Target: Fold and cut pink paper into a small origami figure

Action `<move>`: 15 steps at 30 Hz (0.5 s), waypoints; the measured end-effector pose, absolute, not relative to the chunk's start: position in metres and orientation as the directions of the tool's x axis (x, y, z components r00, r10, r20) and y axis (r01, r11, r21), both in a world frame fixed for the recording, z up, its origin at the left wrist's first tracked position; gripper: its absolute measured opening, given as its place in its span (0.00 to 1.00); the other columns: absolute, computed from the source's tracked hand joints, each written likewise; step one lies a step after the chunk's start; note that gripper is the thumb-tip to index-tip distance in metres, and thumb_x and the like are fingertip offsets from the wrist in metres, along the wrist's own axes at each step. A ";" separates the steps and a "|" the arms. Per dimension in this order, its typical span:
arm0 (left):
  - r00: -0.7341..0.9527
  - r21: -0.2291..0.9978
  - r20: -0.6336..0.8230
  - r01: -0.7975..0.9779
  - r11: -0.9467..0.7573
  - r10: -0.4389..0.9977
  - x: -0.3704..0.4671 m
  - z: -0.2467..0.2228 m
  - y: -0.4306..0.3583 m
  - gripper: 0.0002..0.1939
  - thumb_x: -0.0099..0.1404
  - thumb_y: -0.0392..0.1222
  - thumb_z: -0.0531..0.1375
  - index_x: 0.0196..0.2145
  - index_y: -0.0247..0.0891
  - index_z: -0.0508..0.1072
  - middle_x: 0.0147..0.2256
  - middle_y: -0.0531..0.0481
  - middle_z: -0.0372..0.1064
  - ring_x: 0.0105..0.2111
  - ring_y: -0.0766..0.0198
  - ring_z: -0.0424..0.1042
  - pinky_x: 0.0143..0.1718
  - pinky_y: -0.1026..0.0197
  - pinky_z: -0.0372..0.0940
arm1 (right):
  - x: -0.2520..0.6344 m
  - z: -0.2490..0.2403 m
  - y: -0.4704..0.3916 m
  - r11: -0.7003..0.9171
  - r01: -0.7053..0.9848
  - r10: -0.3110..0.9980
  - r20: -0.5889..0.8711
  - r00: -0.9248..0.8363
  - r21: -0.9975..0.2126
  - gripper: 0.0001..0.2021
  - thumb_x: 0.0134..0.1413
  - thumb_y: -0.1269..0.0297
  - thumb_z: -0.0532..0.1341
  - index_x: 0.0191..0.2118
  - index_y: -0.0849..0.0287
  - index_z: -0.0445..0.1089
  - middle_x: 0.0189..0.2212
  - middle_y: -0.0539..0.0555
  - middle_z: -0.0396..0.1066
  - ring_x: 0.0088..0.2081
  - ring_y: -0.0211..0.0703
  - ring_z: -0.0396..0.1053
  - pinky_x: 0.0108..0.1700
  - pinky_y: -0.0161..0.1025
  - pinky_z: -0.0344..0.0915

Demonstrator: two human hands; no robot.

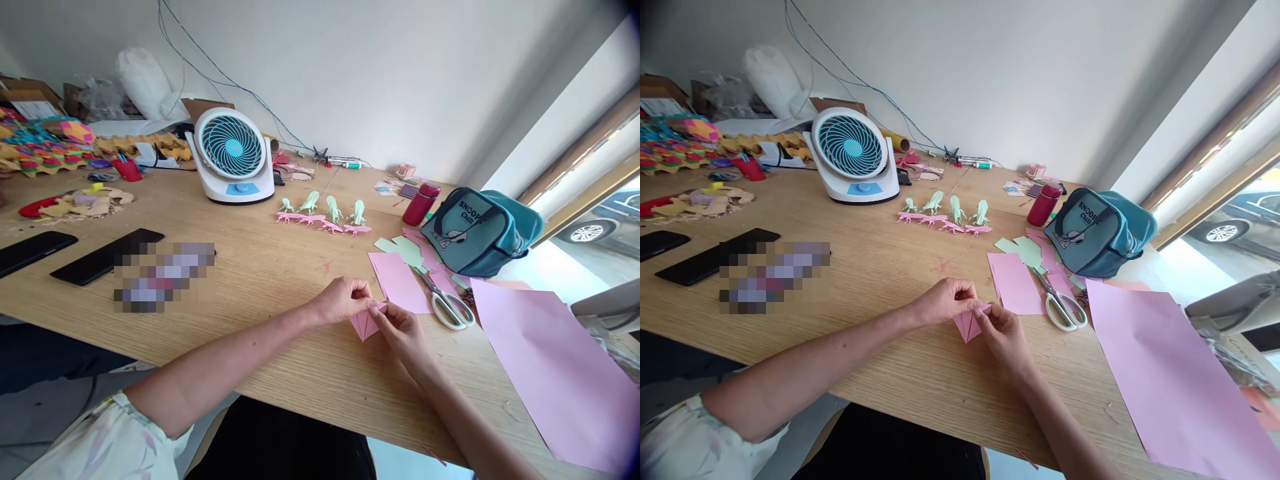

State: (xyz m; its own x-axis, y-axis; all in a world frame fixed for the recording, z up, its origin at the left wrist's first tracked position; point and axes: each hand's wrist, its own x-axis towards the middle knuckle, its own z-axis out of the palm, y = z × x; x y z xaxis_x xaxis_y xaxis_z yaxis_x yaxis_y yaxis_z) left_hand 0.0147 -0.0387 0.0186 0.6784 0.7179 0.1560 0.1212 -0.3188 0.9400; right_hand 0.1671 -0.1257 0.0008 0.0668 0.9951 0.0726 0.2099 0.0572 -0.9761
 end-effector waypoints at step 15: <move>0.467 0.998 0.048 0.017 -0.063 0.883 0.003 0.020 -0.026 0.22 0.55 0.56 0.65 0.20 0.36 0.62 0.21 0.58 0.56 0.24 0.71 0.54 0.27 0.64 0.51 | 0.161 0.012 -0.089 -0.149 0.089 0.972 -0.162 -0.169 -0.985 0.23 0.43 0.42 0.69 0.26 0.61 0.77 0.22 0.53 0.73 0.27 0.39 0.64 0.32 0.37 0.59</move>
State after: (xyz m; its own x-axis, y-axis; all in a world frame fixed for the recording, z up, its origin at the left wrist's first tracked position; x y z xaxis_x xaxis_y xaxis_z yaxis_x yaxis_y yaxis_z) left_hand 0.0027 -0.0265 0.0201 0.4667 0.8831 0.0478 0.0167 -0.0628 0.9979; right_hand 0.1607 -0.0888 0.0116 -0.1691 0.9722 -0.1622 0.0888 -0.1489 -0.9849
